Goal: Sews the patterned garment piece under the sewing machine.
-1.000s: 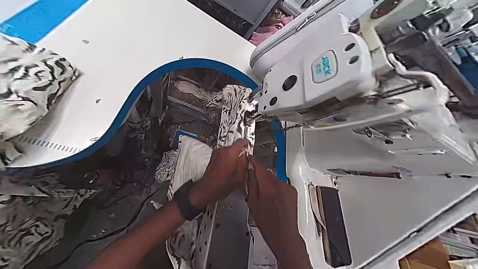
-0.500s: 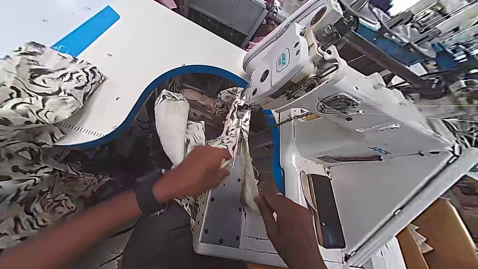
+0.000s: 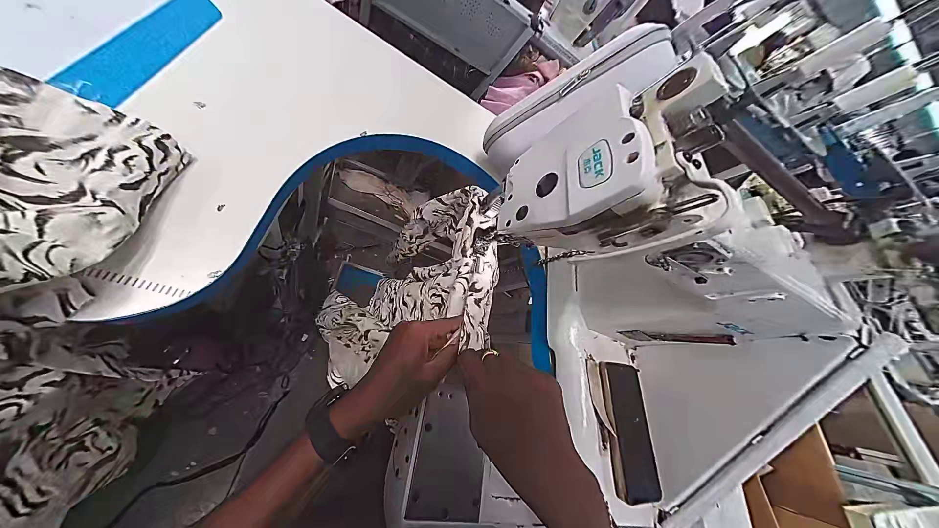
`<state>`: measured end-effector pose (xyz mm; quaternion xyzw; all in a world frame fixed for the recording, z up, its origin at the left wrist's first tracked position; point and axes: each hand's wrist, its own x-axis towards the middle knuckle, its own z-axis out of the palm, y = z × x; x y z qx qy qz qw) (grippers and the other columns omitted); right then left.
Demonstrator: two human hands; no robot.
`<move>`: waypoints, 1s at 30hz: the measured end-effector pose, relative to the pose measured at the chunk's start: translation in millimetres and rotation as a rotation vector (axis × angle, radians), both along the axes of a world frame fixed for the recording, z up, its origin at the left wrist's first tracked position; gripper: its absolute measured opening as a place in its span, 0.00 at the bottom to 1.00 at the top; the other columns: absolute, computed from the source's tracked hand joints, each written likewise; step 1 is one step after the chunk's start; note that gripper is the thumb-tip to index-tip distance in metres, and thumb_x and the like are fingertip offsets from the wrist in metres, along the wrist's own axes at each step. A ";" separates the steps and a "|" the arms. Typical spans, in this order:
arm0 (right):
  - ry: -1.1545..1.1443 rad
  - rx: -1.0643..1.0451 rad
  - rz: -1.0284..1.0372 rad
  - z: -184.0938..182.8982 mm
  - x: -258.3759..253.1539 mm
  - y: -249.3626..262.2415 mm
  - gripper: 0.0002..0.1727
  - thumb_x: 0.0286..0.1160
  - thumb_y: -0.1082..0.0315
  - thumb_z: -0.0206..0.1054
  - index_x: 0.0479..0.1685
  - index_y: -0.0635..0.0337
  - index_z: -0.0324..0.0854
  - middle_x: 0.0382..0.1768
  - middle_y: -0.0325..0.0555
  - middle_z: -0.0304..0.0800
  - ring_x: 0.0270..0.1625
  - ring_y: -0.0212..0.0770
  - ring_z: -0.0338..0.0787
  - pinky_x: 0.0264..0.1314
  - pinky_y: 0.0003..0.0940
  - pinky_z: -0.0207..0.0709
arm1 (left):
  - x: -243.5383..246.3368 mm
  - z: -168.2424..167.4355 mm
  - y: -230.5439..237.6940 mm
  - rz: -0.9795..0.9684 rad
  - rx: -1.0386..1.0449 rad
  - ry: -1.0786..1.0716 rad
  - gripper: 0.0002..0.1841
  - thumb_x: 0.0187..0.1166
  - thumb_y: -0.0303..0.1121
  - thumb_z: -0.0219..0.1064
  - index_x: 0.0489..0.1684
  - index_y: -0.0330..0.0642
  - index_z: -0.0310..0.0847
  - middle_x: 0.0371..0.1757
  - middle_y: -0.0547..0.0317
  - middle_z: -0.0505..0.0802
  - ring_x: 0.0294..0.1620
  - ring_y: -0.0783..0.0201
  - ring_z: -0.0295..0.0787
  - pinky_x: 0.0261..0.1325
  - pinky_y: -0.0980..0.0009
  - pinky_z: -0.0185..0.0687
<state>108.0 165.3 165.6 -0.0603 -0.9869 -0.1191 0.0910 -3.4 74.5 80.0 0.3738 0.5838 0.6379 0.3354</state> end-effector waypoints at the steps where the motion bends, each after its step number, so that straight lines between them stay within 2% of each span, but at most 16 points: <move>1: -0.002 -0.007 -0.020 -0.4 -1.4 2.8 0.04 0.56 0.73 0.68 0.21 0.59 0.86 0.11 0.45 0.79 0.15 0.47 0.85 0.11 0.36 0.68 | -0.9 -1.0 1.4 0.016 0.010 0.014 0.21 0.80 0.31 0.60 0.65 0.28 0.84 0.16 0.73 0.74 0.17 0.81 0.62 0.25 0.80 0.61; 3: -0.017 -0.022 -0.052 -1.3 -2.6 8.3 0.05 0.60 0.72 0.67 0.22 0.59 0.86 0.12 0.45 0.80 0.16 0.47 0.86 0.12 0.37 0.70 | -0.5 -4.3 6.7 0.017 0.036 -0.018 0.20 0.81 0.31 0.60 0.66 0.27 0.84 0.16 0.74 0.75 0.17 0.81 0.62 0.24 0.81 0.61; 5: -0.013 -0.041 -0.067 -2.3 -7.1 14.5 0.05 0.63 0.72 0.67 0.23 0.60 0.86 0.13 0.46 0.81 0.18 0.49 0.87 0.13 0.39 0.72 | -3.7 -7.0 14.4 0.002 0.065 -0.074 0.20 0.82 0.30 0.59 0.67 0.27 0.83 0.19 0.73 0.79 0.18 0.83 0.66 0.25 0.83 0.66; 7: 0.010 -0.105 -0.076 -5.8 -15.2 23.4 0.06 0.67 0.72 0.66 0.26 0.62 0.86 0.15 0.48 0.82 0.19 0.51 0.88 0.15 0.42 0.73 | -8.6 -7.5 24.2 0.020 0.080 -0.093 0.17 0.83 0.31 0.59 0.62 0.30 0.86 0.19 0.74 0.79 0.19 0.84 0.66 0.26 0.83 0.64; 10: -0.045 -0.270 -0.170 -4.1 -7.9 31.9 0.09 0.73 0.70 0.64 0.32 0.65 0.87 0.19 0.54 0.85 0.24 0.57 0.90 0.21 0.51 0.78 | -10.0 1.0 21.4 0.071 -0.056 -0.067 0.15 0.81 0.33 0.63 0.58 0.35 0.86 0.21 0.71 0.81 0.19 0.79 0.70 0.28 0.78 0.70; 13: -0.318 -0.433 -0.350 8.2 42.7 33.1 0.08 0.69 0.72 0.70 0.38 0.68 0.91 0.28 0.62 0.91 0.34 0.67 0.93 0.33 0.65 0.81 | -3.0 -6.0 -10.0 0.180 -0.199 0.048 0.10 0.77 0.36 0.68 0.37 0.37 0.86 0.20 0.68 0.78 0.20 0.75 0.70 0.27 0.74 0.68; 14: -0.375 -0.474 -0.369 4.3 61.0 39.2 0.07 0.68 0.71 0.71 0.36 0.68 0.90 0.28 0.62 0.91 0.34 0.67 0.92 0.34 0.66 0.80 | -4.5 -15.7 -21.9 0.228 -0.217 0.132 0.11 0.77 0.38 0.68 0.35 0.39 0.88 0.23 0.66 0.82 0.24 0.74 0.76 0.31 0.73 0.73; 15: -0.390 -0.501 -0.368 -1.6 75.0 45.2 0.08 0.69 0.70 0.72 0.35 0.68 0.91 0.28 0.62 0.91 0.35 0.67 0.93 0.36 0.68 0.80 | -10.3 -22.2 -32.5 0.246 -0.215 0.230 0.12 0.78 0.39 0.67 0.36 0.38 0.90 0.31 0.60 0.89 0.36 0.69 0.83 0.43 0.66 0.79; 16: -0.362 -0.489 -0.313 -3.7 85.1 49.2 0.08 0.68 0.69 0.73 0.32 0.67 0.91 0.26 0.60 0.91 0.33 0.65 0.93 0.36 0.67 0.80 | -13.1 -23.4 -38.2 0.249 -0.173 0.340 0.14 0.80 0.40 0.66 0.38 0.37 0.91 0.38 0.54 0.92 0.47 0.61 0.86 0.55 0.59 0.80; 17: -0.299 -0.426 -0.202 1.8 89.3 46.6 0.09 0.65 0.67 0.73 0.25 0.65 0.89 0.21 0.55 0.88 0.29 0.59 0.92 0.35 0.62 0.80 | -8.8 -17.9 -37.4 0.266 -0.111 0.482 0.16 0.82 0.41 0.64 0.37 0.38 0.91 0.38 0.52 0.93 0.48 0.56 0.89 0.57 0.56 0.81; 19: -0.183 -0.330 0.021 28.9 72.9 17.6 0.10 0.67 0.65 0.70 0.20 0.58 0.88 0.19 0.47 0.89 0.27 0.49 0.91 0.44 0.53 0.79 | 13.5 2.7 -21.7 0.356 -0.013 0.754 0.16 0.84 0.38 0.60 0.29 0.39 0.89 0.23 0.55 0.90 0.28 0.55 0.88 0.40 0.57 0.80; 21: -0.200 -0.307 0.132 30.8 59.7 -12.3 0.11 0.70 0.65 0.67 0.21 0.55 0.86 0.17 0.43 0.86 0.24 0.45 0.87 0.44 0.47 0.76 | 41.8 8.5 -9.3 0.445 -0.032 0.855 0.14 0.76 0.33 0.58 0.20 0.41 0.83 0.10 0.58 0.79 0.12 0.58 0.77 0.22 0.61 0.69; 23: -0.247 -0.308 0.096 17.2 50.5 -19.2 0.09 0.68 0.65 0.67 0.22 0.55 0.85 0.12 0.42 0.81 0.18 0.45 0.84 0.32 0.43 0.75 | 45.4 5.3 -6.4 0.450 -0.048 0.794 0.13 0.74 0.31 0.58 0.23 0.40 0.88 0.07 0.58 0.79 0.09 0.58 0.77 0.16 0.62 0.69; 26: -0.329 -0.319 -0.065 28.5 42.8 -18.3 0.13 0.73 0.63 0.66 0.24 0.59 0.84 0.07 0.45 0.76 0.12 0.49 0.83 0.15 0.42 0.71 | 39.9 -3.2 -0.9 0.406 -0.031 0.679 0.15 0.76 0.32 0.57 0.34 0.38 0.92 0.07 0.58 0.76 0.07 0.59 0.75 0.12 0.63 0.66; 28: -0.345 -0.316 -0.087 32.8 37.8 -16.9 0.13 0.72 0.61 0.67 0.24 0.59 0.85 0.07 0.45 0.77 0.13 0.49 0.84 0.14 0.43 0.70 | 30.2 -4.2 0.7 0.323 -0.021 0.633 0.14 0.79 0.32 0.56 0.35 0.38 0.90 0.07 0.58 0.75 0.07 0.58 0.74 0.12 0.62 0.66; 30: -0.352 -0.307 -0.067 34.8 32.5 -13.8 0.11 0.67 0.63 0.70 0.22 0.60 0.86 0.12 0.48 0.82 0.18 0.50 0.87 0.21 0.44 0.75 | 20.3 2.0 -0.8 0.223 -0.052 0.622 0.14 0.79 0.33 0.57 0.38 0.38 0.90 0.08 0.57 0.75 0.08 0.56 0.75 0.12 0.60 0.68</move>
